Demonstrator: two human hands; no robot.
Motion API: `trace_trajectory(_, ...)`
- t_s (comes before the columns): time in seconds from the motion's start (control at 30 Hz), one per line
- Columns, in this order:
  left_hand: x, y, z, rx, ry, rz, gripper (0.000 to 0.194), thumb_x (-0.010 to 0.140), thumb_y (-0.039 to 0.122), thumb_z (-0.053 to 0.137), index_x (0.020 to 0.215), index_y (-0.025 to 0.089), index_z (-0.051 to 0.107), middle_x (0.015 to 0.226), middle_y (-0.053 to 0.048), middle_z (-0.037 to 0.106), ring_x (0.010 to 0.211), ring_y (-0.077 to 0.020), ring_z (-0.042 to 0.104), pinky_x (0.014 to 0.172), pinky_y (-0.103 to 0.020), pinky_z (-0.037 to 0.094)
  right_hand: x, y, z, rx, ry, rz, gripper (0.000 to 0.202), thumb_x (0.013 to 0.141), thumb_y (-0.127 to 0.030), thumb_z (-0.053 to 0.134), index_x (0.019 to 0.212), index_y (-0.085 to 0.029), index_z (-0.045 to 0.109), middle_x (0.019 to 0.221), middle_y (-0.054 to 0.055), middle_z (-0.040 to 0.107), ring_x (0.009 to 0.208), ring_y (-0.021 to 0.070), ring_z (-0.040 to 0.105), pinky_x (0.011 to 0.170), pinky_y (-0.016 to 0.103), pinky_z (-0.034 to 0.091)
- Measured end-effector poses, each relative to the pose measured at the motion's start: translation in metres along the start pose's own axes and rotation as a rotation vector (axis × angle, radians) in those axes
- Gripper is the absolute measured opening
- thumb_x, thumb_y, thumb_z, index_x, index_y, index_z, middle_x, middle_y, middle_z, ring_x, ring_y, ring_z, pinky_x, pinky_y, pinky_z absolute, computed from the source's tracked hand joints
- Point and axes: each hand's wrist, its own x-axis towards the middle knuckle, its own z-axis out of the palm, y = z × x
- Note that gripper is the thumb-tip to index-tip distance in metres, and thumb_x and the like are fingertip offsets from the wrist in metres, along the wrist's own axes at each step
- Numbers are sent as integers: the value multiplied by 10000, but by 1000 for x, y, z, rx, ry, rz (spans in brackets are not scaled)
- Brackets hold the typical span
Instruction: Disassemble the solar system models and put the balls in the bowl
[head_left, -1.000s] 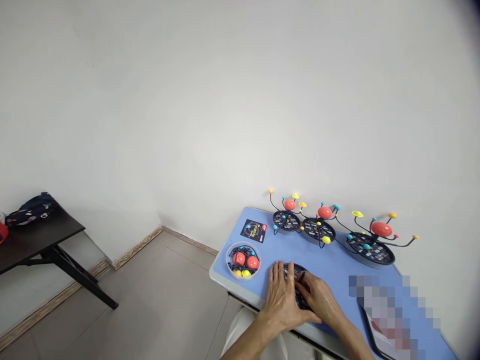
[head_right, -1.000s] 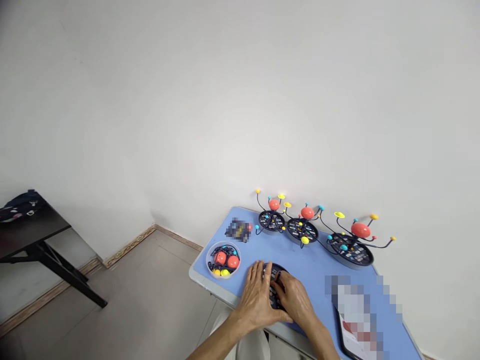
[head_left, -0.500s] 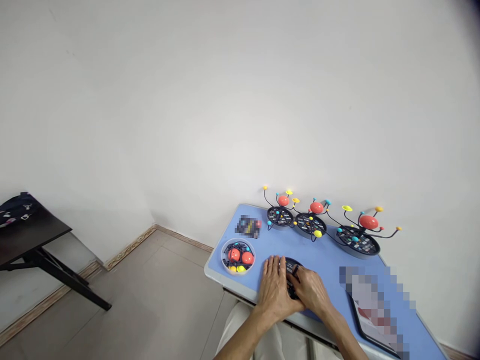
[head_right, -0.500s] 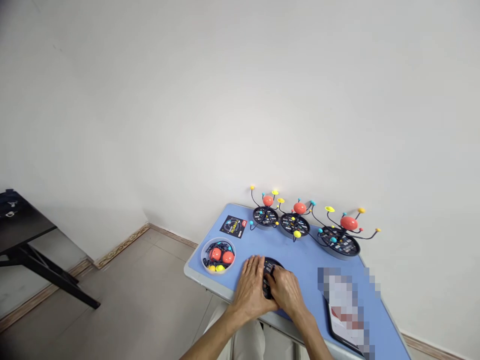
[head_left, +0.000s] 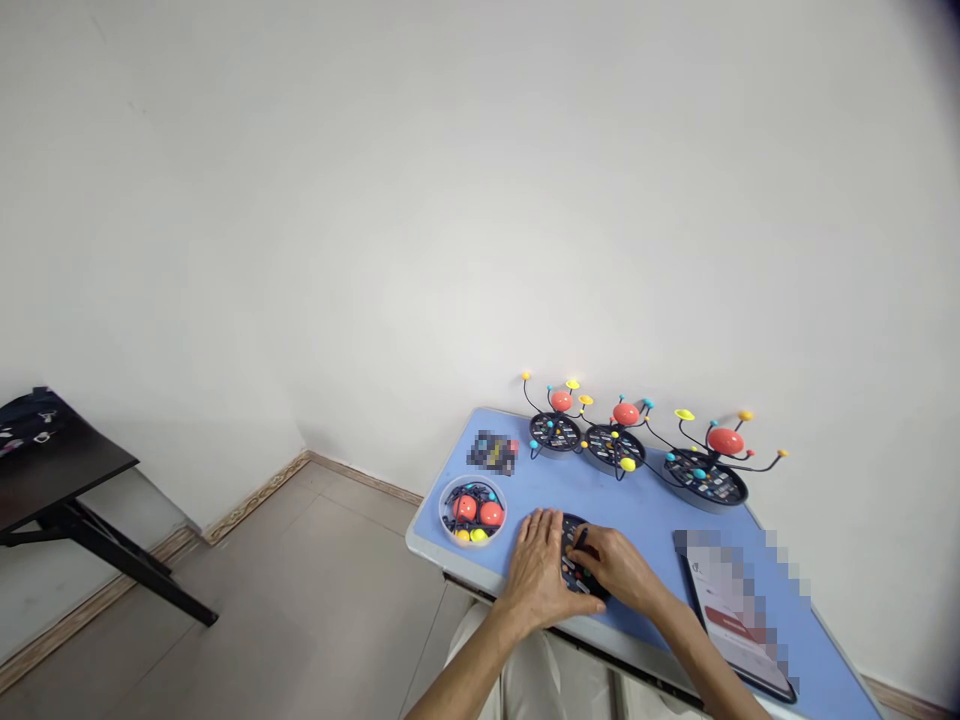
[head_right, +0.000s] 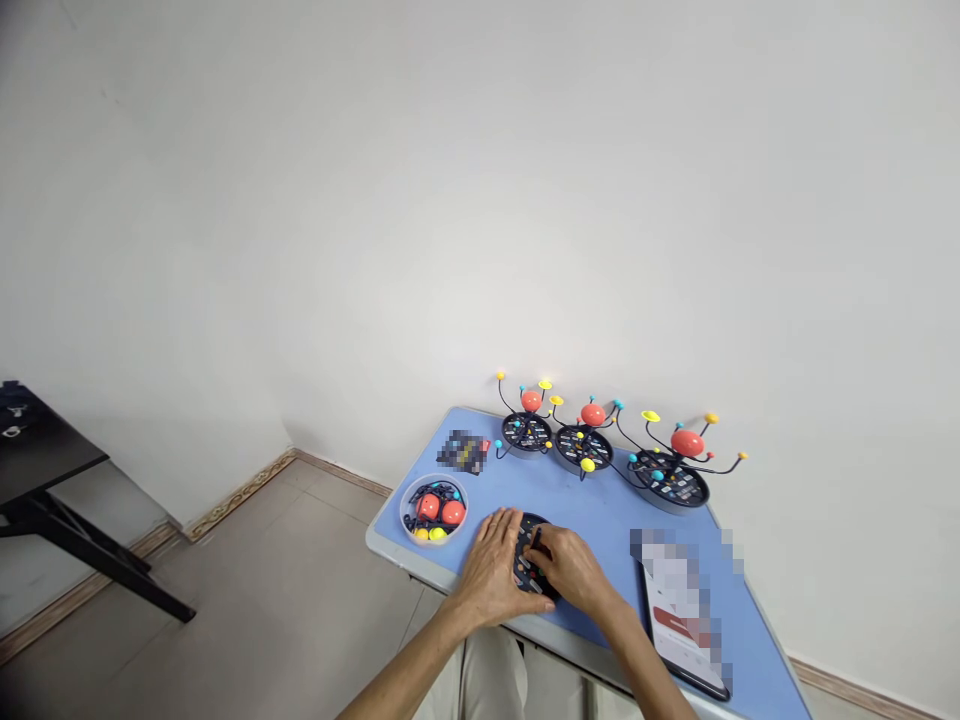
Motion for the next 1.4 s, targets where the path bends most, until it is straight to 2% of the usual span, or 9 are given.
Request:
trace_trajectory(0.1,0,0,2,5,41,16,1170,547,528,818,1502,127,274,1548,-212,344,1450,-382,276,1192,-584,245,-4,-4,12,-173,95,155,222,858,-295,445,745,-193,608,816,94,710,743,216,640,667,296,404)
trace_trajectory(0.17,0,-1,4,15,54,22,1140,557,518,802,1495,120,290,1536,-213,366,1441,-379,300,1193,-576,249,-4,-6,18,-210,137,191,241,872,-270,417,745,-190,607,819,105,709,752,216,647,664,291,398)
trace_trajectory(0.37,2,-4,5,29,23,18,1198,520,582,828,1486,99,309,1545,-219,348,1446,-374,291,1197,-559,246,2,-1,8,-45,75,26,224,825,-246,435,681,-187,595,765,78,698,720,201,625,688,290,417)
trace_trajectory(0.53,1,-5,4,29,17,17,1201,529,614,823,1483,90,315,1547,-220,344,1450,-363,288,1205,-538,233,4,5,0,128,40,-88,195,804,-259,471,722,-181,630,752,50,691,726,188,617,719,289,440)
trace_trajectory(0.83,2,-6,6,32,17,18,1163,553,608,797,1488,109,317,1557,-210,329,1456,-372,268,1199,-551,228,-1,8,21,197,274,-40,264,832,-331,464,631,-197,570,654,41,625,629,185,563,655,308,450)
trace_trajectory(1.17,1,-9,7,29,15,29,1141,585,625,760,1484,72,325,1557,-220,321,1460,-362,261,1208,-531,223,-7,-5,26,234,446,-32,421,867,-511,457,565,-224,513,568,27,555,572,180,530,583,303,438)
trace_trajectory(1.27,0,-9,8,37,33,33,1140,575,633,770,1483,101,331,1552,-212,338,1451,-374,280,1198,-545,237,-8,-18,10,280,541,-11,436,875,-548,449,597,-224,534,559,21,560,553,172,519,552,287,426)
trace_trajectory(1.37,0,-6,4,46,13,34,1162,547,628,794,1480,112,332,1543,-211,357,1445,-384,289,1198,-554,229,-3,-39,-28,284,730,-26,376,895,-512,462,699,-214,581,642,23,615,584,159,530,591,275,431)
trace_trajectory(1.4,0,-4,2,47,5,28,1172,538,619,803,1480,108,330,1540,-213,359,1443,-384,292,1198,-553,229,1,-46,-42,253,733,-64,362,888,-508,485,703,-214,584,649,20,617,578,151,515,602,273,427)
